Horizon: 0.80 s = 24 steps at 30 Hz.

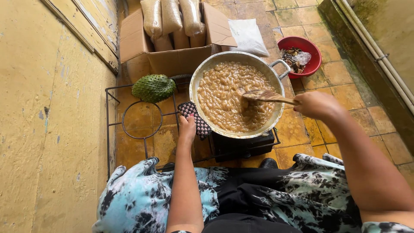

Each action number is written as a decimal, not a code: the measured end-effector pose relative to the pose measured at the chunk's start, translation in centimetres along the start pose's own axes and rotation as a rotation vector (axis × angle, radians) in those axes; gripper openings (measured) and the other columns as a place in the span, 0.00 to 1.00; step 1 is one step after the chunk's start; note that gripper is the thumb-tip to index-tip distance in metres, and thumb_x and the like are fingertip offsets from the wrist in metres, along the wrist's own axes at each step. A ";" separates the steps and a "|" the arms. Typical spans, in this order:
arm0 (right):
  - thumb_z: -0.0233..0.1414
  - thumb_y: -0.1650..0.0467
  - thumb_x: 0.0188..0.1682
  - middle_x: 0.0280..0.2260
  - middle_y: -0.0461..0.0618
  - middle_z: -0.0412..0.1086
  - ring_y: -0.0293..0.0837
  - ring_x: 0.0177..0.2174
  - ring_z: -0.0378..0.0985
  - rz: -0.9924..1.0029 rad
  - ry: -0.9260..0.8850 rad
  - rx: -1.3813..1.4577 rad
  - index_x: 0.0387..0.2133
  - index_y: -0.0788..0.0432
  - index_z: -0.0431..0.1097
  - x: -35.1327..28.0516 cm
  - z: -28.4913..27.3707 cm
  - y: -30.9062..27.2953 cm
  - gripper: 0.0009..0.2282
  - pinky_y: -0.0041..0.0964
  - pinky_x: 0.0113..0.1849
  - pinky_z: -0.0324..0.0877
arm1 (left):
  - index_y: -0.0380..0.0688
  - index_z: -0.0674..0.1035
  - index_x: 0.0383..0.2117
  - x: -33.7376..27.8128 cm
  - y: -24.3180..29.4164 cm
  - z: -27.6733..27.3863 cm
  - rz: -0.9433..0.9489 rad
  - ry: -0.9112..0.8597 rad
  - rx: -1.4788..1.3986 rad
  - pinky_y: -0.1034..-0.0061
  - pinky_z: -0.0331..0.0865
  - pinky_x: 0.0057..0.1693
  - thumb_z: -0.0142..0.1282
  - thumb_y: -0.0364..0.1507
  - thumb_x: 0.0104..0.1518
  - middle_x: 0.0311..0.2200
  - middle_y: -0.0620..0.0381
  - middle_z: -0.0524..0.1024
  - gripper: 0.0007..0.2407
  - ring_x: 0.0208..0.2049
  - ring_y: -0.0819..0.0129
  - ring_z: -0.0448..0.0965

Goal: Stirring a thick brown mixture in a large pot on a stove using a wooden spoon.

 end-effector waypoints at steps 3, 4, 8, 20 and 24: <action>0.49 0.58 0.51 0.47 0.45 0.78 0.49 0.47 0.79 0.101 -0.126 -0.183 0.49 0.35 0.74 -3.1 -4.2 -0.1 0.14 0.45 0.42 0.70 | 0.36 0.57 0.61 -0.3 1.3 -0.5 -0.114 -0.089 -0.008 0.54 0.66 0.55 0.33 0.39 0.61 0.63 0.51 0.69 0.25 0.56 0.47 0.73; 0.49 0.58 0.51 0.47 0.45 0.78 0.49 0.47 0.79 0.101 -0.129 -0.185 0.49 0.35 0.74 -4.1 -4.9 -0.3 0.14 0.45 0.42 0.70 | 0.36 0.57 0.61 -0.1 1.1 -0.3 -0.117 -0.090 -0.008 0.54 0.66 0.55 0.33 0.39 0.61 0.63 0.51 0.69 0.25 0.56 0.47 0.73; 0.53 0.56 0.47 0.47 0.42 0.80 0.45 0.48 0.80 0.172 -0.171 -0.297 0.46 0.29 0.77 -5.7 -6.3 -0.3 0.14 0.40 0.45 0.71 | 0.37 0.62 0.54 -0.3 1.6 -0.7 -0.119 -0.080 0.031 0.51 0.66 0.51 0.33 0.40 0.61 0.58 0.41 0.71 0.21 0.51 0.43 0.75; 0.53 0.68 0.53 0.40 0.51 0.78 0.43 0.32 0.81 -0.044 -0.271 0.032 0.54 0.46 0.68 -0.2 5.3 -2.5 0.15 0.34 0.35 0.76 | 0.36 0.65 0.51 -0.9 1.1 -0.5 -0.067 -0.022 -0.003 0.51 0.66 0.53 0.38 0.39 0.59 0.56 0.36 0.71 0.20 0.53 0.40 0.73; 0.53 0.72 0.51 0.45 0.71 0.74 0.64 0.45 0.80 -0.299 -0.211 0.185 0.59 0.62 0.57 2.5 12.4 -4.5 0.22 0.58 0.47 0.78 | 0.38 0.67 0.49 -0.6 0.9 -0.3 -0.017 0.038 0.010 0.49 0.66 0.59 0.43 0.40 0.58 0.50 0.29 0.73 0.20 0.56 0.36 0.72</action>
Point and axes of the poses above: each hand's wrist, its own x-axis towards the middle knuckle, its own z-axis out of the palm, y = z × x, the point moved 2 cm from there along x, towards the middle knuckle
